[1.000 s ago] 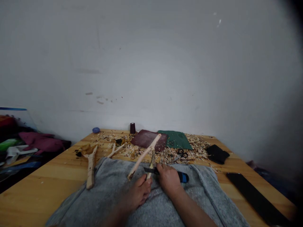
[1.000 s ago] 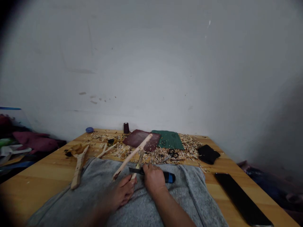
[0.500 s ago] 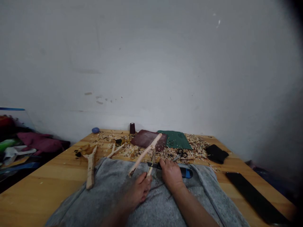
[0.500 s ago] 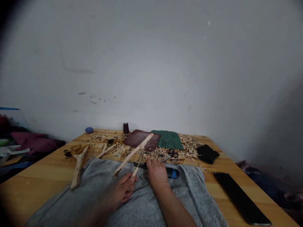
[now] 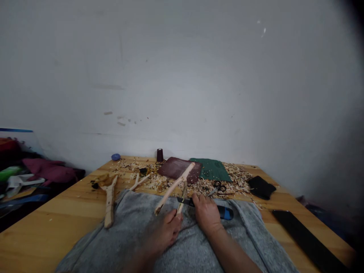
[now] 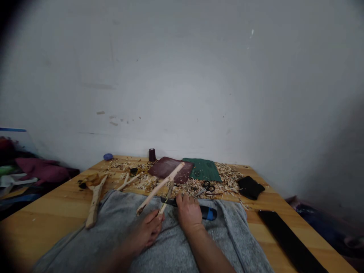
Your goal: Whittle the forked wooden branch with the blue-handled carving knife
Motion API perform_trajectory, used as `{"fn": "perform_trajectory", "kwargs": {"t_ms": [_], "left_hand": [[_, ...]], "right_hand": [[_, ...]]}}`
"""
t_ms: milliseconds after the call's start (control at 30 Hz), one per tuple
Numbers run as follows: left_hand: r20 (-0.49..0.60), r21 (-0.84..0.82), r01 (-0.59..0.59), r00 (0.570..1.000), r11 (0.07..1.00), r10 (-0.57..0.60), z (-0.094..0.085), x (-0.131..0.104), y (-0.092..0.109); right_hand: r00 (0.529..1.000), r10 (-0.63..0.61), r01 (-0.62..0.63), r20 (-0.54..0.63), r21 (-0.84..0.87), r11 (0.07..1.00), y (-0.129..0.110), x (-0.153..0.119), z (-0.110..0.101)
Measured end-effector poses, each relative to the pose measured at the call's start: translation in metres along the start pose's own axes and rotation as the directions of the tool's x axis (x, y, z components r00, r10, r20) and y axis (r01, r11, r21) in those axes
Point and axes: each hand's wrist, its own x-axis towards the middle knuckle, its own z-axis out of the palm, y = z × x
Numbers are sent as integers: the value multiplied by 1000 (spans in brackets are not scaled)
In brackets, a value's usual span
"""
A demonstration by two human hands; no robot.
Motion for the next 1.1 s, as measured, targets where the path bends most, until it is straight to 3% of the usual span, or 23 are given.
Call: {"fn": "perform_trajectory", "kwargs": {"t_ms": [400, 667, 900, 1100], "left_hand": [[-24, -10, 30, 999, 1000, -30, 1, -2, 3], [121, -238, 52, 992, 970, -23, -5, -3, 1], [-8, -4, 47, 999, 999, -47, 4, -3, 0], [-22, 62, 42, 999, 997, -41, 4, 0, -6]], "right_hand": [[999, -27, 27, -21, -2, 1000, -3, -5, 6], [998, -59, 56, 21, 100, 993, -1, -3, 8], [998, -58, 58, 15, 24, 998, -3, -6, 0], [999, -47, 47, 17, 5, 999, -6, -3, 4]]}}
